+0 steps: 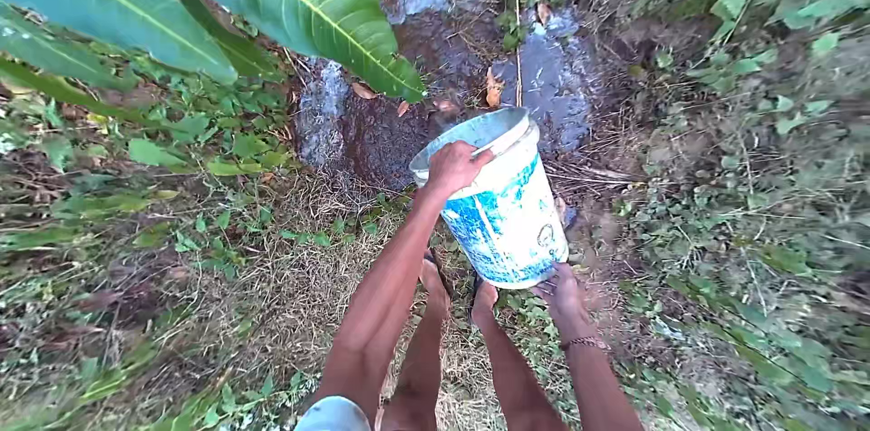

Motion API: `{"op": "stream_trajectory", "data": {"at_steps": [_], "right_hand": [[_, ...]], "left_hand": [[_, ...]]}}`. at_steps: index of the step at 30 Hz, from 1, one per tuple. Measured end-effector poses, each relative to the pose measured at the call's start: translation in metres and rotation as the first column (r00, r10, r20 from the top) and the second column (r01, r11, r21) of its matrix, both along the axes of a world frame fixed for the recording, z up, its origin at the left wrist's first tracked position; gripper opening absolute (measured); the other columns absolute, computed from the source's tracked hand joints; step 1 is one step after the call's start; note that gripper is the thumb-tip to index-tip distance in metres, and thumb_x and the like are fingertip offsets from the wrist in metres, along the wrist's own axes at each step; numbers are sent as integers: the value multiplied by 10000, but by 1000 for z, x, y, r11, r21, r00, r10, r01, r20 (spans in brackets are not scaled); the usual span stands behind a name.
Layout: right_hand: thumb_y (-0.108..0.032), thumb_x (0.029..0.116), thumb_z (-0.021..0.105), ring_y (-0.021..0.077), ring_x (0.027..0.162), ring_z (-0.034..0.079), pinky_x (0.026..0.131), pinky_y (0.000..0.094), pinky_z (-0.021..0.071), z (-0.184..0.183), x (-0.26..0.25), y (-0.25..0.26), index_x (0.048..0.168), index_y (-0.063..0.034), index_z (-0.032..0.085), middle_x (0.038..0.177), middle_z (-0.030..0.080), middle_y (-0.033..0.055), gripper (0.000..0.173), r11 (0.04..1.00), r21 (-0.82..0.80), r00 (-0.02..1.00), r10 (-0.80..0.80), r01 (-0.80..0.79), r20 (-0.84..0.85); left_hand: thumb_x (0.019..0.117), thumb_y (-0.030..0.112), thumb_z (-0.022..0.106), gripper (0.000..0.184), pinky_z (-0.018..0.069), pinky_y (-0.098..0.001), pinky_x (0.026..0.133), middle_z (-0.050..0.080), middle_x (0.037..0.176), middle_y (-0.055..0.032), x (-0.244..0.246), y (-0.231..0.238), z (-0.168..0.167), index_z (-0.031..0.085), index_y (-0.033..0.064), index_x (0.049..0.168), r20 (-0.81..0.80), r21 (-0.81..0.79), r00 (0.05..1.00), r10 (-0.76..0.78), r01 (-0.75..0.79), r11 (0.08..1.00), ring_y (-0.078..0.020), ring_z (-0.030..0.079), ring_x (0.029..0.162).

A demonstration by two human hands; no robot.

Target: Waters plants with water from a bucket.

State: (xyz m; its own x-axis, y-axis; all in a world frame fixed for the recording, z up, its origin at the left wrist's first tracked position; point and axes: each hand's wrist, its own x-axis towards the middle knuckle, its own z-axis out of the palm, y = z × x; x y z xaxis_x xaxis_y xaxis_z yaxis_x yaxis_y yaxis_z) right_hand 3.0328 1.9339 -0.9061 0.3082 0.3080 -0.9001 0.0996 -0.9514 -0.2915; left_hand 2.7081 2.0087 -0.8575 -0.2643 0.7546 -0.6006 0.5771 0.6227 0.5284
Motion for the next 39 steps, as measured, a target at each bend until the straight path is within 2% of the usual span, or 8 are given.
{"op": "stream_trajectory", "data": {"at_steps": [3,9,15,24,28,31,35,39], "right_hand": [[-341,1068,451,271,785,679,666,438,594,-6,-14,4,1321,33,513,1037,637,209,456,999,38,999,-7,9,-35],[-297,1052,471,292,849,665,725,471,584,-22,-22,22,1329,24,507,1066,621,215,425,997,73,997,-23,29,-78],[-274,1058,458,250,767,651,671,431,582,-16,-14,25,1283,10,519,993,597,171,367,995,99,996,35,-27,-77],[-216,1049,475,251,758,646,657,428,578,25,51,-19,1302,27,503,985,589,176,352,994,81,997,72,-71,-3],[-231,1045,488,298,890,628,735,484,557,42,87,-32,1362,27,487,1147,578,225,408,987,63,988,142,-145,56],[-243,1030,505,320,891,646,730,510,572,52,102,-36,1389,15,470,1189,573,240,443,984,62,983,161,-167,84],[-283,1038,486,302,857,646,694,493,567,48,110,-39,1380,-3,478,1154,573,215,443,972,54,968,224,-231,111],[-308,1040,488,264,838,640,697,458,558,39,100,-42,1347,9,513,1116,605,200,442,945,54,939,311,-322,150]], "left_hand": [[1029,545,500,573,509,-619,776,684,852,-178,-11,4,9,709,42,850,-38,27,999,-9,10,1000,-364,678,889],[1040,508,506,538,507,-574,748,671,738,-133,-3,-27,37,728,73,814,-124,160,992,29,-9,987,-329,670,781],[1041,448,547,487,480,-538,638,610,630,-92,12,-47,69,693,98,735,-143,234,984,102,-66,970,-292,621,641],[1014,466,552,499,504,-560,716,669,692,-124,69,-89,92,726,64,776,-46,159,991,128,-120,980,-311,678,723],[1018,474,537,496,517,-571,784,705,779,-135,90,-109,84,756,61,853,50,88,980,195,-199,976,-311,696,808],[1029,461,527,489,511,-568,846,720,840,-144,94,-128,69,762,54,895,110,32,959,260,-265,964,-312,696,881],[1043,451,514,481,502,-584,884,728,927,-168,91,-151,46,770,53,961,164,-61,926,340,-335,940,-329,689,958],[1042,439,529,473,504,-591,874,720,913,-179,86,-176,20,765,41,945,177,-55,894,411,-408,911,-341,685,943]]}}
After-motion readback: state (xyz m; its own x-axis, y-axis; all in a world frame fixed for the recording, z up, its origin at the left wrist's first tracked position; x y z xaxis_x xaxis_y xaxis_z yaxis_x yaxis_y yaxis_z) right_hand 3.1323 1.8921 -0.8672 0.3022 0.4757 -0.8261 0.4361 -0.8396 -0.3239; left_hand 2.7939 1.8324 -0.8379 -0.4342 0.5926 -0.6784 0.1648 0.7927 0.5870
